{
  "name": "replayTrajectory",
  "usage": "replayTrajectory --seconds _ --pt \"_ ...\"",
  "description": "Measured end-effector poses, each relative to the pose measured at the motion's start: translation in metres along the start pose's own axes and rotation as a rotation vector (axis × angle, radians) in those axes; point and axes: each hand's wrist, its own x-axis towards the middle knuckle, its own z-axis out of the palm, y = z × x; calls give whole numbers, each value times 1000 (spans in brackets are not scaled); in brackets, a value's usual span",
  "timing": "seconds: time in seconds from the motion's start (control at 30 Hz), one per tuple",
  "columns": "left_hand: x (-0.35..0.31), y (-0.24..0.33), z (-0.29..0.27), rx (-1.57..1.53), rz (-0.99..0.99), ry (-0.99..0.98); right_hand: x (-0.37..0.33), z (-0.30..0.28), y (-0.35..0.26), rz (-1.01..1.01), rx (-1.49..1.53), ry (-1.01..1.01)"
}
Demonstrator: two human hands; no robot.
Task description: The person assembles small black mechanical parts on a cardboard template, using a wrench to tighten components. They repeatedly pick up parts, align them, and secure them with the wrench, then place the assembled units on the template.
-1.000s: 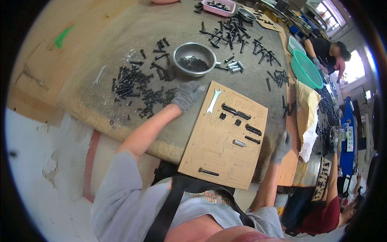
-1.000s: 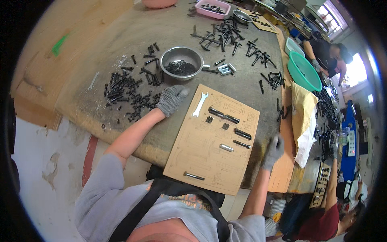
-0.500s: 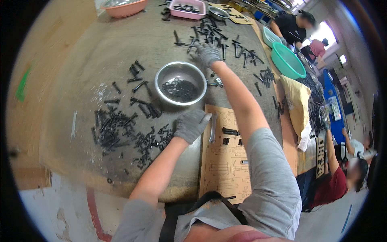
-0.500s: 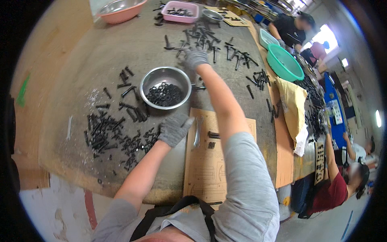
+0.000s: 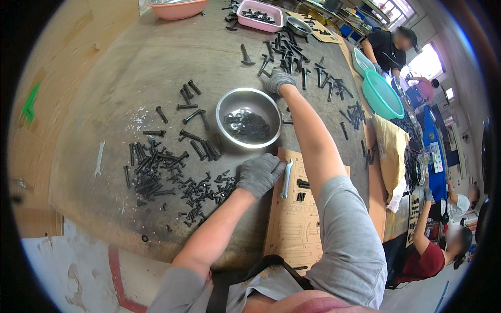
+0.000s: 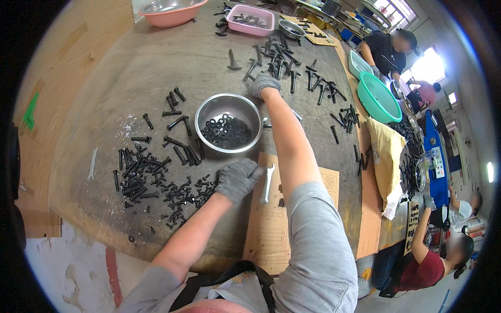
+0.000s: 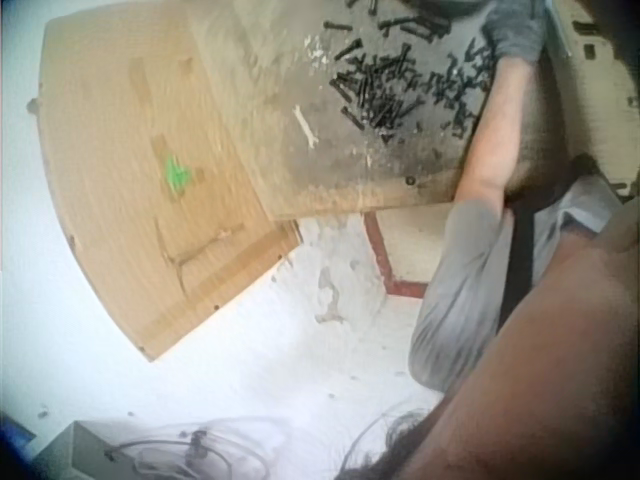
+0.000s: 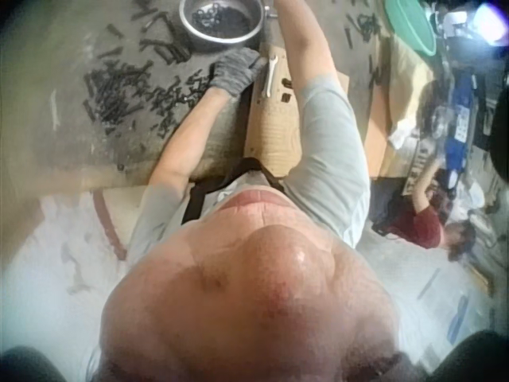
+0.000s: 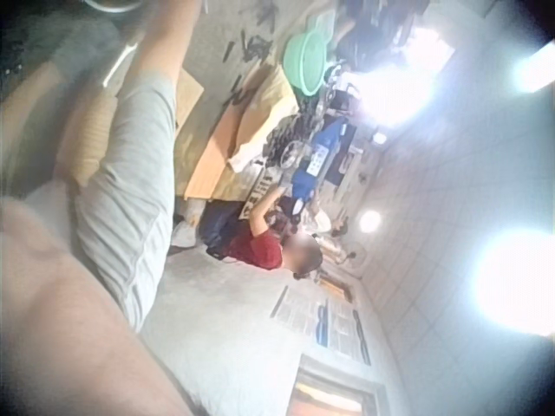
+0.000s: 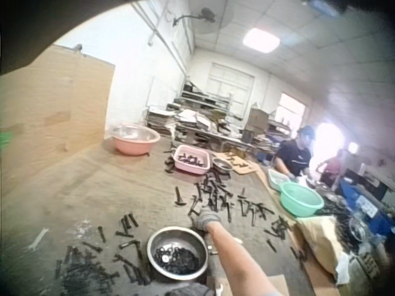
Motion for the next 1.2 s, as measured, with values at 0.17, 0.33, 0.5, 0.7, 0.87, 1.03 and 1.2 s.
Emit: replayTrajectory --seconds 0.17,0.33,0.5,0.7,0.87,1.03,1.2 --pt "1 -4 6 64 -14 -23 -1 -15 45 156 581 -253" --pt "0 2 -5 37 125 191 -164 -61 79 -101 1760 -164" --pt "4 41 -27 -676 -93 198 -332 -79 61 -305 1799 -186" --pt "-38 114 -5 -1326 -128 -82 -420 -39 32 -206 1452 189" --pt "-70 141 -10 -1327 -190 52 -459 -38 52 -350 1128 290" --pt "-88 130 -16 -830 -372 -72 -483 -29 81 -462 1695 98" --pt "-115 135 11 -944 -395 -376 -494 2 81 -545 2241 231"
